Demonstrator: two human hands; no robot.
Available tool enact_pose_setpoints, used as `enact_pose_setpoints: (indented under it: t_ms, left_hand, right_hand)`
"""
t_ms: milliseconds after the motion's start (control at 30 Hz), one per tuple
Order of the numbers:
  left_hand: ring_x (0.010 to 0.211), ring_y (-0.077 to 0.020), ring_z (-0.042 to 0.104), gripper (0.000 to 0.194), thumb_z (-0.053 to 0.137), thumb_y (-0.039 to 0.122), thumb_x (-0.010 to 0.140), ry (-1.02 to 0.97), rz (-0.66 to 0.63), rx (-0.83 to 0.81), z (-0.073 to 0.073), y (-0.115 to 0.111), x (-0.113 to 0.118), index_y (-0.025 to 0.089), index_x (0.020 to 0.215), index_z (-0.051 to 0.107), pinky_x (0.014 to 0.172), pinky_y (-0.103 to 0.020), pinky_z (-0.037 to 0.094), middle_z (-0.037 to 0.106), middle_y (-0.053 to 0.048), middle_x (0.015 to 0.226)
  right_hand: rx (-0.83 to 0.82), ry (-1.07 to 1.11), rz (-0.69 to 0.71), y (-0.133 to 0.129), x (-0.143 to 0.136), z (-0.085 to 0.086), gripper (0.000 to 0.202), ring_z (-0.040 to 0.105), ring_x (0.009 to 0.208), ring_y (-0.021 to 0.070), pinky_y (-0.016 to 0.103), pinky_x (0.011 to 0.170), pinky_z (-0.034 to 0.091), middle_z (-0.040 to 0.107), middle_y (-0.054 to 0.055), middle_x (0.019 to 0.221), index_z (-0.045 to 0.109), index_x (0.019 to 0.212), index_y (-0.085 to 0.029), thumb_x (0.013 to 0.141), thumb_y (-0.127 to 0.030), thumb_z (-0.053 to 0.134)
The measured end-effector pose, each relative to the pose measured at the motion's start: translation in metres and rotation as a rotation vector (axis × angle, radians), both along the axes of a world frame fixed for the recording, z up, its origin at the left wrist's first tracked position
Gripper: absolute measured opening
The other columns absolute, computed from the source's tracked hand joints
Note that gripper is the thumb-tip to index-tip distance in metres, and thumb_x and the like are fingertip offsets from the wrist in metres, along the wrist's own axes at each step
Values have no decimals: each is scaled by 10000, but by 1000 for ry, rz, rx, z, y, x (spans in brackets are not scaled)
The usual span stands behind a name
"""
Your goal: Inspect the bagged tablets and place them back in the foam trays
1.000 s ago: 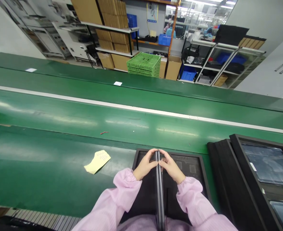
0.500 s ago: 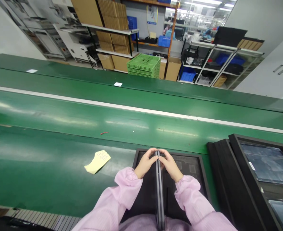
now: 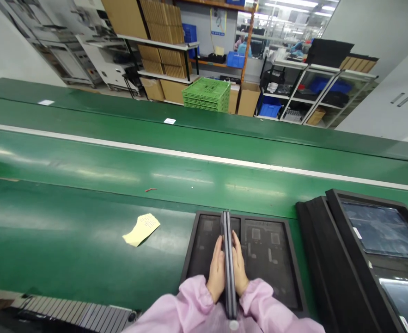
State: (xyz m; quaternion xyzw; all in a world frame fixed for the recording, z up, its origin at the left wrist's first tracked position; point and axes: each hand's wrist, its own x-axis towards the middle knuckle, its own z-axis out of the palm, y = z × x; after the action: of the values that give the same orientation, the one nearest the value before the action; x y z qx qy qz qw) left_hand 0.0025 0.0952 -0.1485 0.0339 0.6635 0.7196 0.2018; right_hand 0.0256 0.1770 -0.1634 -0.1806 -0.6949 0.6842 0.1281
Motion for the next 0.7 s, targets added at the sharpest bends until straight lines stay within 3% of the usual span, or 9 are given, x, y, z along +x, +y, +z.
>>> enact_pose_setpoints:
  t_ms: [100,267,367,533,700]
  left_hand:
    - [1376,-240,190,692,269,610,856,91,57,18,28,10,-11,141,1365,284,1148,-382,134,242,-142,1486]
    - [1369,-228,222,594,267,523,900,260,82,57,105,16,-24,184,1383,338,1142,-345,185,298,-61,1480]
    - [1379,-225,187,545,278,499,910,371,99,67,144,12,-16,222,1368,382,1148,-339,166,251,-11,1500]
    - [1360,-243,244,500,318,508,898,358,73,61,186,9,-12,231,1263,519,1132,-356,222,308,2,1476]
    - [1332,-246,311,533,337,571,859,278,48,54,203,6,-11,211,1141,610,1113,-385,258,425,-45,1407]
  right_hand:
    - [12,109,-30,3,-15,33,575,262,1328,222,469,1116,168,292,91,1446,271,1382,-222,913,-551,308]
    - [5,424,57,8,-31,121,496,230,1350,212,453,1136,149,280,38,1471,309,1386,-253,946,-484,307]
    - [-61,504,76,5,-26,159,479,218,1356,217,458,1142,147,286,15,1470,330,1380,-267,949,-476,311]
    - [-132,528,-9,-3,-19,192,450,267,1338,220,454,1135,188,349,17,1438,395,1345,-263,946,-464,345]
    - [-117,528,-45,-7,-10,202,432,294,1326,217,433,1125,218,363,15,1431,420,1333,-284,945,-464,354]
